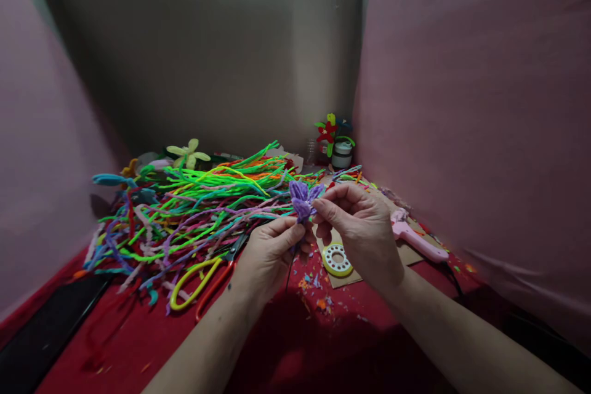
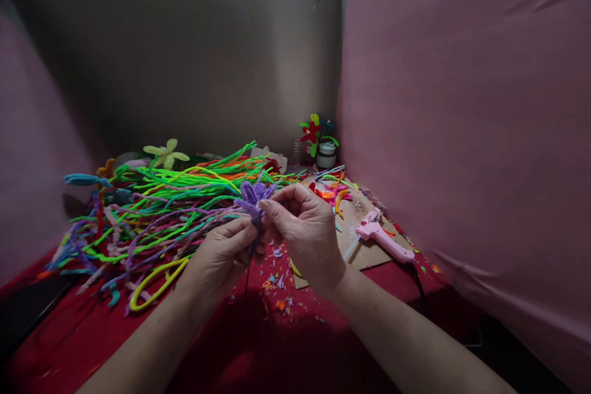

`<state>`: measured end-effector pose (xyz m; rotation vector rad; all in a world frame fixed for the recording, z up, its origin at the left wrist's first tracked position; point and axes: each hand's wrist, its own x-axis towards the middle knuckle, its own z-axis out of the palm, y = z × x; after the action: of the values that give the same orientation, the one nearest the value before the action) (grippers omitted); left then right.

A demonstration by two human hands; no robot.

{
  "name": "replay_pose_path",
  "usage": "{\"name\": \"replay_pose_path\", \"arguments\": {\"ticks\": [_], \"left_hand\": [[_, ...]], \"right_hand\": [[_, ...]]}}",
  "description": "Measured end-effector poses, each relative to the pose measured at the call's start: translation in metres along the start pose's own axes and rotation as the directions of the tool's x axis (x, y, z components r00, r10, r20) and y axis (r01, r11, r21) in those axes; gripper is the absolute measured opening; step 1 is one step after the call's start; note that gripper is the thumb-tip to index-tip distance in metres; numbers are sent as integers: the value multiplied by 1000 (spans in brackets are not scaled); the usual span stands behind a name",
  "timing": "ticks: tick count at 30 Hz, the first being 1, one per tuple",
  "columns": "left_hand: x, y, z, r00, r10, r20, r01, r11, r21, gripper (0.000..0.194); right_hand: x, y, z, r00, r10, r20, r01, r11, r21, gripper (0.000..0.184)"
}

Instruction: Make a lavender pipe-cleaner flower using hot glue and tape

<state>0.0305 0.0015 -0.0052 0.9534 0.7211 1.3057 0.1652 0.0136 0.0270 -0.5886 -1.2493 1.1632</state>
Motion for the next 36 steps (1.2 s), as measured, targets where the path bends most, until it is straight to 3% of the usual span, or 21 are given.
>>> {"name": "replay_pose_path", "arguments": {"ticks": [10,20,25,29,36], "left_hand": [[0,-1,2,1000,4,-6,-4,1000,31,19],[-5,-1,6,995,94,37,-100,956,274,19],[-7,0,8,993,118,31,-122,965,233,18],[-7,-1,8,995,91,40,-99,964,248,15],[-4,-3,6,998,64,9,-64,972,227,16]], "right_hand": [[4,-2,-4,997,43,67,-42,999,-23,23],[1,0,-6,995,21,99,-20,1000,-8,20],[-10,7,-13,997,-71,-22,72,997,11,21],[-9,19,-20,985,95,144,-90,995,-46,20],[-10,25,-24,985,12,171,27,974,-225,10]]}}
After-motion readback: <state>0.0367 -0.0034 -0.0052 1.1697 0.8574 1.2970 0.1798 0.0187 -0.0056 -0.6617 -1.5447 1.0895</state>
